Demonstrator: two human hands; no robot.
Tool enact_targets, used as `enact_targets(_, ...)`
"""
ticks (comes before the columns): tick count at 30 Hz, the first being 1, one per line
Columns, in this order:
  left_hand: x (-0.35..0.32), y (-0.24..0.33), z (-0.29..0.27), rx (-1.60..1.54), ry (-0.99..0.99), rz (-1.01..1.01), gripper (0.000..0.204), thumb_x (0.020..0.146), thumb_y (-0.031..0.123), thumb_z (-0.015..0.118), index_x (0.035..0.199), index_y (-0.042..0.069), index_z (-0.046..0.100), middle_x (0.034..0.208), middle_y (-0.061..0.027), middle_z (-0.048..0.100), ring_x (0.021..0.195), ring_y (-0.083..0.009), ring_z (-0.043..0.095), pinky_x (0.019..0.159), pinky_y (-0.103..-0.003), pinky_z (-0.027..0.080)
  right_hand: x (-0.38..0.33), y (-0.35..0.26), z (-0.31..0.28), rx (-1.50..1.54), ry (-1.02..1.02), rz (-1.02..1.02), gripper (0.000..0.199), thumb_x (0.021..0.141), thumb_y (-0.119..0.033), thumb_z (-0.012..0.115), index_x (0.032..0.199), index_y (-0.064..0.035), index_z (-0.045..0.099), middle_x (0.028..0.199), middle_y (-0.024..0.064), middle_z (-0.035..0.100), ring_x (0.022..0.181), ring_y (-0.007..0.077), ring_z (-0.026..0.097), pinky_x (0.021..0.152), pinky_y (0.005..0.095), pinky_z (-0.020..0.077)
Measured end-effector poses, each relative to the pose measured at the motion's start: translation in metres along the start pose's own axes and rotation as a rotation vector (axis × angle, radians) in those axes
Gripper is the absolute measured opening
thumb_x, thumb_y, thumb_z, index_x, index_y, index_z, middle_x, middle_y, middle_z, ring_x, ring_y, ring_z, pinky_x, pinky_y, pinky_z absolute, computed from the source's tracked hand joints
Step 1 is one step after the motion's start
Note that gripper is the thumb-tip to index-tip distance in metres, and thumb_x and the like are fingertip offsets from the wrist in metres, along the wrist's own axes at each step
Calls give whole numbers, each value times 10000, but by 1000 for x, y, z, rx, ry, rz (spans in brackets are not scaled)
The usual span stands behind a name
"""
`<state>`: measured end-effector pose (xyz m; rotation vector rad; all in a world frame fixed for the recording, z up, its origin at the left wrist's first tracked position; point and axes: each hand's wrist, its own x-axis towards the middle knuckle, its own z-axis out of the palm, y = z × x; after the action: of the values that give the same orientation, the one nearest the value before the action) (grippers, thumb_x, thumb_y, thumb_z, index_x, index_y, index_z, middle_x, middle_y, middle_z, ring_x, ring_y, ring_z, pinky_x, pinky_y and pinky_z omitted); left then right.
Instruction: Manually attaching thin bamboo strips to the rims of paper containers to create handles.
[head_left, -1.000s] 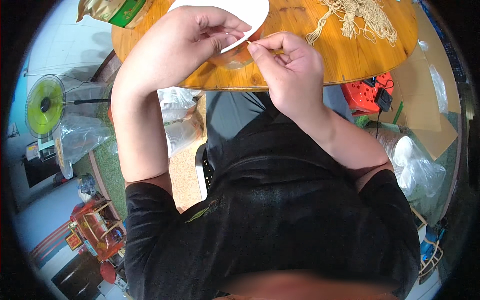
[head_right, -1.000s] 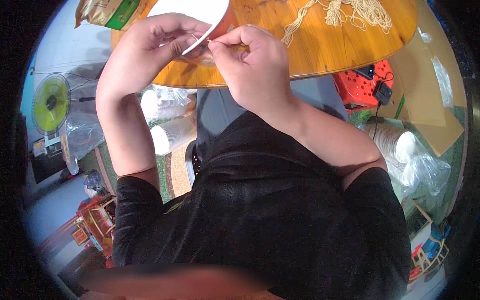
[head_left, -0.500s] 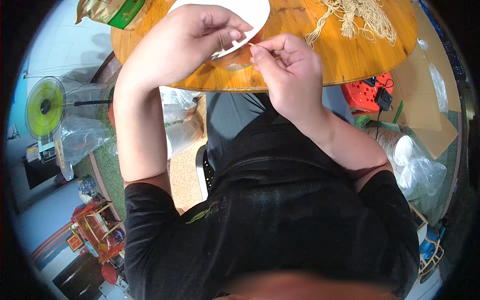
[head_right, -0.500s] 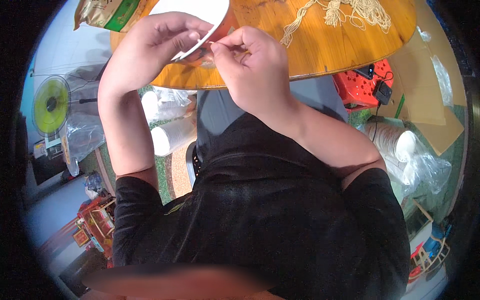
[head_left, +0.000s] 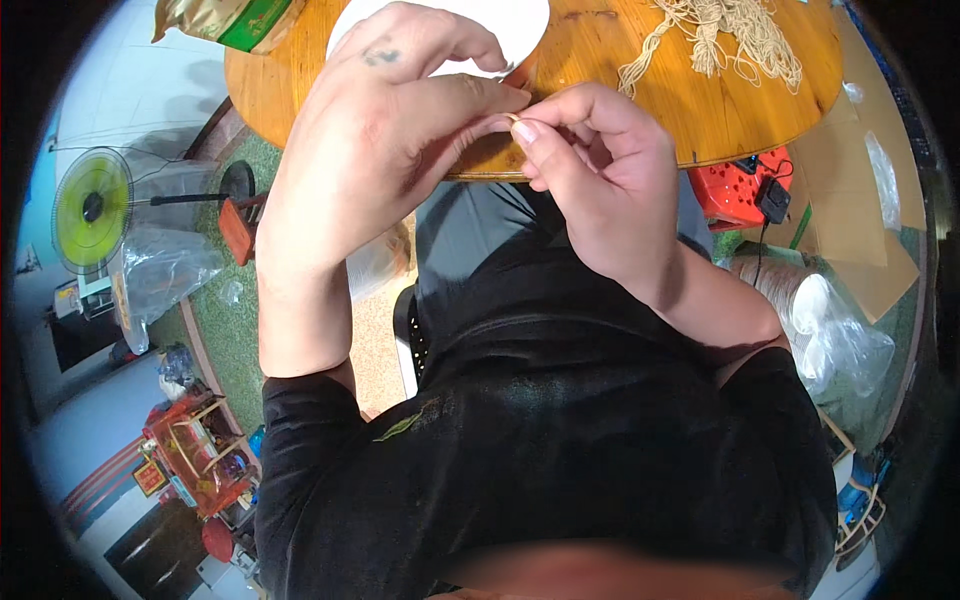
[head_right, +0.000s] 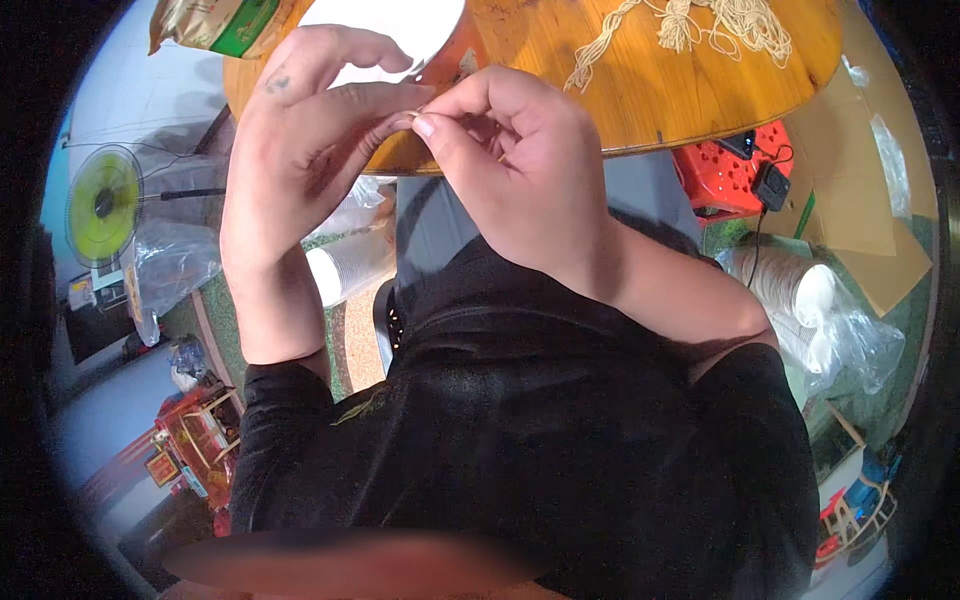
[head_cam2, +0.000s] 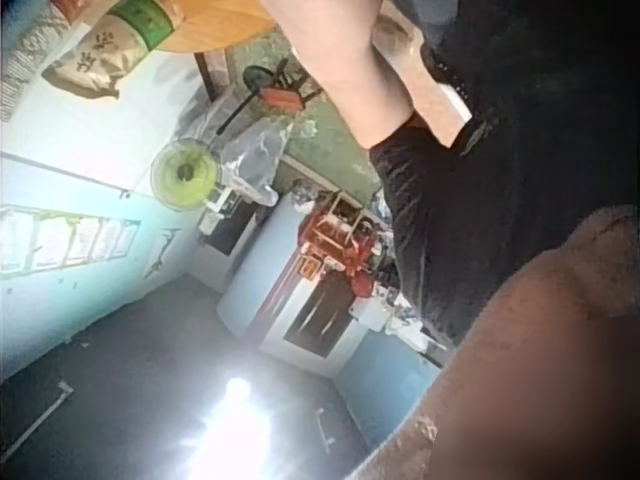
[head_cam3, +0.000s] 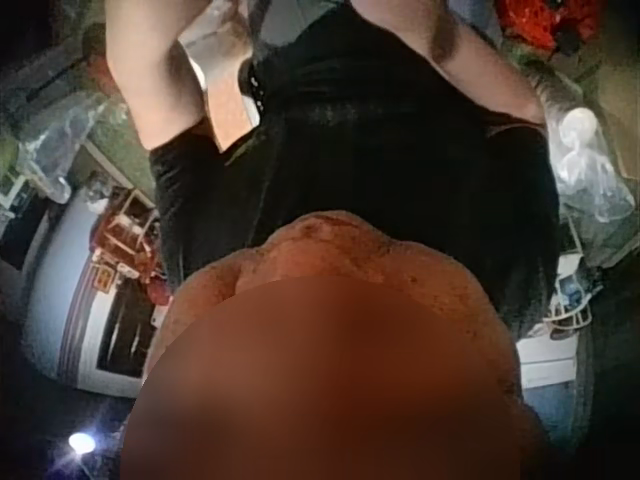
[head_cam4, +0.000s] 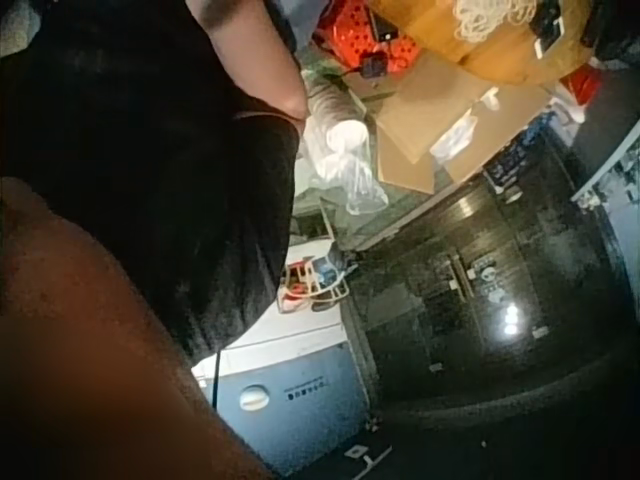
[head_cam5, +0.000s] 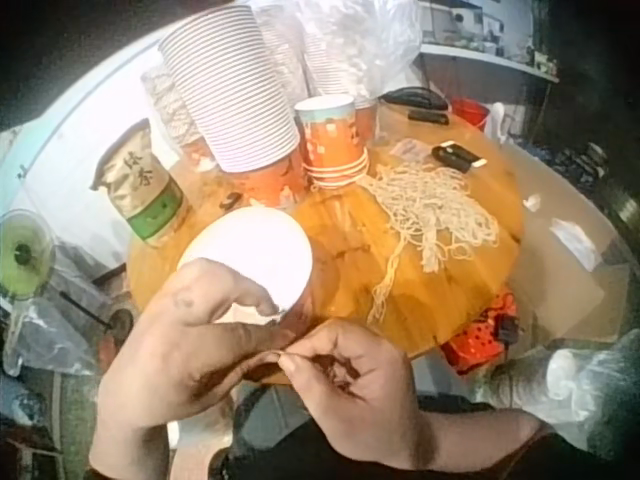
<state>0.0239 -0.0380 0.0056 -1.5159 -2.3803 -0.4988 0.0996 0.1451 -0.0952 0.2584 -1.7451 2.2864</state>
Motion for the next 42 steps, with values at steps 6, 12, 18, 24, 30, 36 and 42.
enact_targets(6,-5,-4,0,-57,20,39,280,792,1,858,1065,53,829,1077,-89,762,1018,-311,716,892,-412,561,0,-5,0,20,-24,32,49,1039,-8,740,1006,25,726,856,-9,714,748,4,609,648,202,490)
enact_targets(12,-5,-8,2,-104,41,153,247,783,-31,834,1022,16,799,1012,-109,769,942,-316,723,835,-400,569,0,-9,-6,-26,-82,103,69,1032,-37,759,1014,24,732,850,-10,727,749,8,624,658,212,506)
enact_targets(18,-9,-4,3,-84,65,95,198,800,-42,811,983,20,772,992,-113,752,932,-318,715,831,-404,564,1,-7,-3,21,-63,38,55,1023,-30,766,1024,19,742,855,-12,739,758,7,635,659,203,507)
enact_targets(24,-8,3,3,-39,56,62,162,829,-28,806,978,10,756,986,-121,741,931,-318,713,831,-408,560,-2,-5,-3,15,-46,8,30,1000,13,766,999,13,737,882,-2,738,776,19,656,665,210,526)
enact_targets(30,-6,-10,9,-35,113,-66,110,982,-27,727,1091,-23,742,1064,-151,747,975,-300,729,900,-373,564,8,22,0,-143,138,-176,95,928,26,798,951,15,707,862,33,707,752,84,691,700,244,568)
enact_targets(36,-3,-25,9,-410,-60,-411,188,1098,48,651,1246,-16,749,1152,-92,768,1056,-170,753,948,-325,616,13,32,3,-207,113,-168,68,1033,58,705,1027,11,657,887,-27,672,761,-6,593,672,172,446)
enact_targets(42,2,-43,5,-676,-256,-524,240,1129,79,625,1326,-29,713,1151,-90,772,1069,-178,779,959,-341,659,14,36,5,-263,126,-183,64,1034,41,720,1047,14,663,916,-6,707,812,12,647,725,178,506)
